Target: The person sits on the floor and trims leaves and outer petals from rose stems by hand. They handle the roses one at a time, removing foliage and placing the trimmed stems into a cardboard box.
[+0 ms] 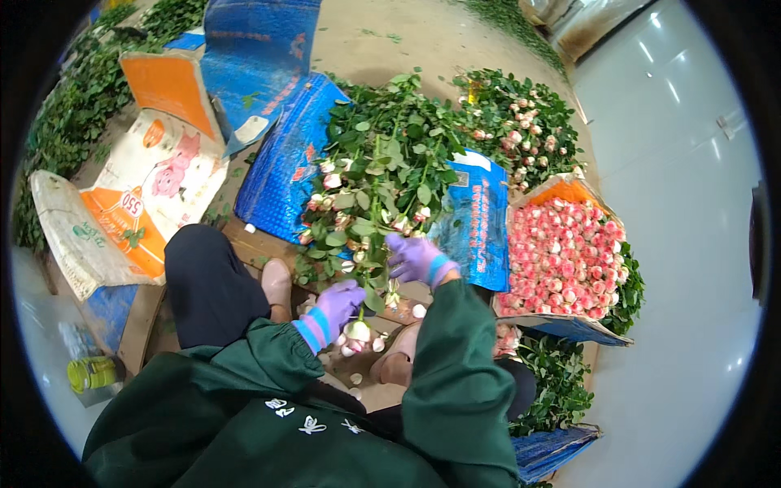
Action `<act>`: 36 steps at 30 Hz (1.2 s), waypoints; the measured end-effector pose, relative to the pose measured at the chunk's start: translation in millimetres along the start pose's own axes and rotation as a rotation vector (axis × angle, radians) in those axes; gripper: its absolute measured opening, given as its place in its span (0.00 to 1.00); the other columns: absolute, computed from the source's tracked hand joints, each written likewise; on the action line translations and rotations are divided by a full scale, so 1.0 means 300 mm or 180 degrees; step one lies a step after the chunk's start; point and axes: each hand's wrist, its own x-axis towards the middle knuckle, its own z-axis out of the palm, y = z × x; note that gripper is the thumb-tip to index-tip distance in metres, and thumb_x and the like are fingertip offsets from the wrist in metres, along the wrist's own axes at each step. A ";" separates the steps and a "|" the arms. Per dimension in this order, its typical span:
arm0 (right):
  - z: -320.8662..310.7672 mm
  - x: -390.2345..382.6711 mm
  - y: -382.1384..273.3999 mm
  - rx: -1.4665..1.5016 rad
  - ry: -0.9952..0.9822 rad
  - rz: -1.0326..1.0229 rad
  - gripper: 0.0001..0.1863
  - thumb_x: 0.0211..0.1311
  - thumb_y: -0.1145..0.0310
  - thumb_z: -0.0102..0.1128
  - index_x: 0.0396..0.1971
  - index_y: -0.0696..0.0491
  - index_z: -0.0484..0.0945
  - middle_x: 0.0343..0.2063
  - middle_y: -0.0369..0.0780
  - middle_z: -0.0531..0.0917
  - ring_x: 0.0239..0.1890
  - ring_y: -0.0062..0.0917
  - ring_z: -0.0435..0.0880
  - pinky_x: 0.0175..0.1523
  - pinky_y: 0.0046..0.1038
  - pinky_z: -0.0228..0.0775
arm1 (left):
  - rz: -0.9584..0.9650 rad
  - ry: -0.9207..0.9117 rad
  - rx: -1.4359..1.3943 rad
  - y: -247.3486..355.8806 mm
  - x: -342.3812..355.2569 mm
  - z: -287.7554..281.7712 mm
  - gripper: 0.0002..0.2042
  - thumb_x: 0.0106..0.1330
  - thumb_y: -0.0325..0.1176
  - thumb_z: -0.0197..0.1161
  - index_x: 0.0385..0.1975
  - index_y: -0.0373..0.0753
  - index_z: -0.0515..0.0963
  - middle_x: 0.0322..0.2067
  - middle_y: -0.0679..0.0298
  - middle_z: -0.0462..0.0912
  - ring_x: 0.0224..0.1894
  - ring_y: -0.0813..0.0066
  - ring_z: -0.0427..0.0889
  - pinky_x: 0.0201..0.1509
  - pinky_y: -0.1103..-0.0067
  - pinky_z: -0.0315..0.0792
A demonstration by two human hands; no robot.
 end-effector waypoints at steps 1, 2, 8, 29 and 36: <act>0.085 0.024 0.048 -0.0576 -0.0143 -0.0820 0.34 0.41 0.70 0.64 0.54 0.53 0.66 0.40 0.46 0.79 0.37 0.41 0.79 0.37 0.30 0.72 | -0.0022 -0.0014 0.0447 -0.031 0.000 -0.041 0.07 0.60 0.27 0.56 0.37 0.35 0.73 0.33 0.65 0.76 0.37 0.73 0.77 0.39 0.78 0.72; 0.092 0.053 0.133 -0.1241 -0.0128 -0.1621 0.35 0.40 0.71 0.65 0.54 0.53 0.66 0.41 0.47 0.78 0.39 0.42 0.78 0.41 0.30 0.72 | -0.0143 -0.0108 0.0894 -0.017 -0.035 0.018 0.08 0.60 0.27 0.57 0.37 0.34 0.73 0.33 0.65 0.76 0.36 0.73 0.78 0.38 0.78 0.72; 0.196 0.068 0.213 0.0447 0.0033 -0.0987 0.21 0.44 0.72 0.65 0.43 0.55 0.76 0.32 0.42 0.81 0.31 0.30 0.79 0.41 0.27 0.71 | -0.0947 -0.0014 0.0739 -0.042 -0.105 -0.027 0.11 0.62 0.31 0.55 0.43 0.40 0.72 0.36 0.65 0.78 0.32 0.76 0.78 0.32 0.81 0.71; 0.393 0.383 0.451 -0.4193 0.1644 -0.1143 0.09 0.47 0.72 0.51 0.22 0.53 0.83 0.24 0.42 0.83 0.28 0.33 0.83 0.30 0.34 0.72 | -0.1034 0.0510 0.1185 -0.041 -0.152 -0.097 0.10 0.63 0.32 0.55 0.44 0.44 0.74 0.36 0.67 0.80 0.29 0.82 0.77 0.29 0.87 0.69; 0.417 0.382 0.433 -0.3789 0.1595 -0.0728 0.10 0.51 0.71 0.51 0.25 0.49 0.83 0.28 0.37 0.84 0.33 0.29 0.82 0.33 0.34 0.67 | -0.1238 0.0537 0.1198 -0.031 -0.119 -0.080 0.13 0.67 0.37 0.51 0.48 0.42 0.72 0.35 0.66 0.79 0.32 0.80 0.77 0.34 0.85 0.70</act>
